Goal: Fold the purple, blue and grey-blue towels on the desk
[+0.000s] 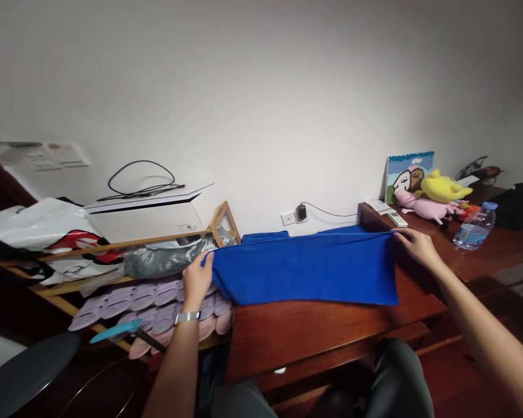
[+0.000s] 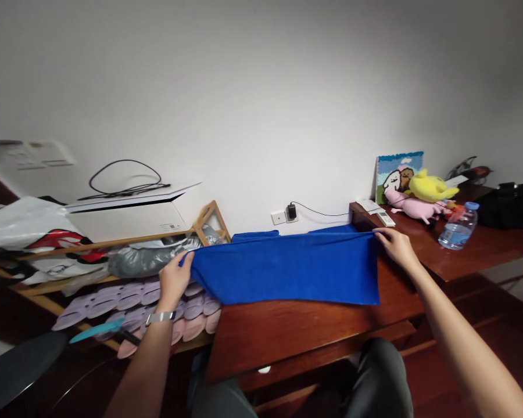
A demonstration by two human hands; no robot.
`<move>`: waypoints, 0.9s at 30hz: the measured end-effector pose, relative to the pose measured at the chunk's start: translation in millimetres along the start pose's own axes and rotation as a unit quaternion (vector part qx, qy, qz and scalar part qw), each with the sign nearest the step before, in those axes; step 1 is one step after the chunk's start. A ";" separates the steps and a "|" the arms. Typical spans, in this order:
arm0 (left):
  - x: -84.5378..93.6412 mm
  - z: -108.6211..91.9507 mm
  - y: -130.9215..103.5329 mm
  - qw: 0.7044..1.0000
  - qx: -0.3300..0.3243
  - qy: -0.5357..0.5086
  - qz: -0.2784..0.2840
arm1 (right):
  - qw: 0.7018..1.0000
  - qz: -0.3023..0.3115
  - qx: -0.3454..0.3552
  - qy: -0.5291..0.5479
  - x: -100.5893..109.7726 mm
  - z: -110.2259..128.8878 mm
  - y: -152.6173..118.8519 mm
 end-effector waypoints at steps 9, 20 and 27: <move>8.2 79.2 -128.8 0.985 -0.157 0.069 -0.014 | 0.996 -0.034 -0.046 0.068 -23.1 -55.0 -80.6; -26.5 162.0 -263.0 0.879 -0.365 0.190 0.240 | 0.987 0.113 -0.099 -0.048 -136.8 -173.3 -199.6; -15.2 168.6 -276.6 0.867 -0.365 0.206 0.270 | 0.981 0.173 -0.013 -0.086 -127.4 -172.7 -204.5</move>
Point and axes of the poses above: each hand's wrist, its own y-axis towards the middle knuckle, its own x-axis out of the back of the hand, z = x × y, the point moved 5 cm from there along y, towards the middle knuckle, and after that the axes turned 2 degrees about -y, right-handed, at the moved point
